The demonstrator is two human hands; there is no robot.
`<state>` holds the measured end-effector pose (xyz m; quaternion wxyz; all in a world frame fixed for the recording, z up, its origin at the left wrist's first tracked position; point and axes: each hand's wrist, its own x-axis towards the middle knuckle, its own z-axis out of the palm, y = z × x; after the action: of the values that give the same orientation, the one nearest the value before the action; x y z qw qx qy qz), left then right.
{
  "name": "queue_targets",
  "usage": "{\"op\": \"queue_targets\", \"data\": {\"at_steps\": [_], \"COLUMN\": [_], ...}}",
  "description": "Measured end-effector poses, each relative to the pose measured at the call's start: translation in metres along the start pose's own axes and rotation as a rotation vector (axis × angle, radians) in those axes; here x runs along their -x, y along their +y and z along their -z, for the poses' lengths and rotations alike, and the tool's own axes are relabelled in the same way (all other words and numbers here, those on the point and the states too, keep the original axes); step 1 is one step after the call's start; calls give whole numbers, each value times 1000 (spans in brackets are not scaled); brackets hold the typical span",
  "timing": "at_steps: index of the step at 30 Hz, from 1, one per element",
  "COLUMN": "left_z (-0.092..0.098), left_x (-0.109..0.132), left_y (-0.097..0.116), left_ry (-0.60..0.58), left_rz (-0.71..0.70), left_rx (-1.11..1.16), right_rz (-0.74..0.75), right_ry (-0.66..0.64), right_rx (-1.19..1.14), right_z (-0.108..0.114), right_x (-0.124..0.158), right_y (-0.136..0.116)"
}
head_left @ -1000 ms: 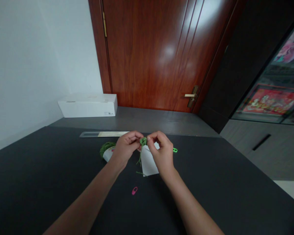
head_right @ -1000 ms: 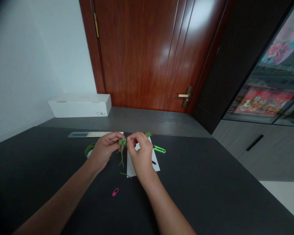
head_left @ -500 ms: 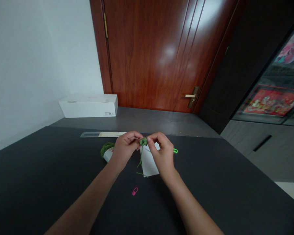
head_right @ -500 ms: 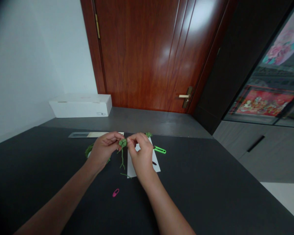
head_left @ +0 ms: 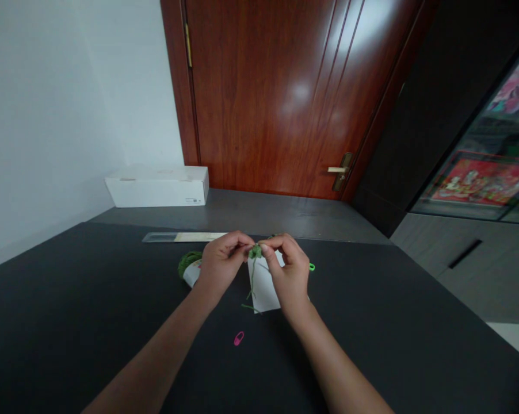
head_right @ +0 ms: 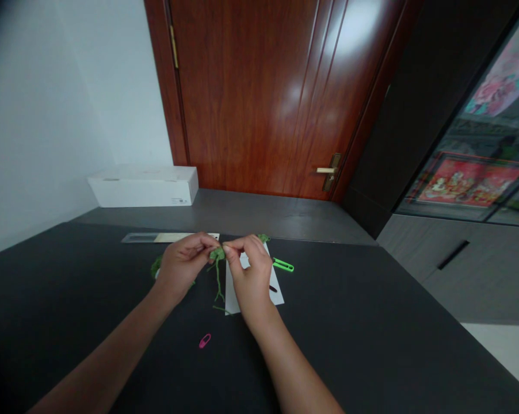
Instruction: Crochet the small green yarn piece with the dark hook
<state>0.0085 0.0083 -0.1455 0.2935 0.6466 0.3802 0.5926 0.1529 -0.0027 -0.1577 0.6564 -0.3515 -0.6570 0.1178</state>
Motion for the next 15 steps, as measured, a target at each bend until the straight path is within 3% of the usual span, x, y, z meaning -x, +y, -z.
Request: {"op": "queue_targets", "data": {"at_steps": [15], "left_z": [0], "left_x": [0], "left_y": [2], "left_ry": [17], "left_rz": [-47], "left_rx": [-75], "right_rz": [-38], "right_ry": [-27], "right_rx": [-61], "right_z": [-3], "right_x": [2], "right_y": [5]}}
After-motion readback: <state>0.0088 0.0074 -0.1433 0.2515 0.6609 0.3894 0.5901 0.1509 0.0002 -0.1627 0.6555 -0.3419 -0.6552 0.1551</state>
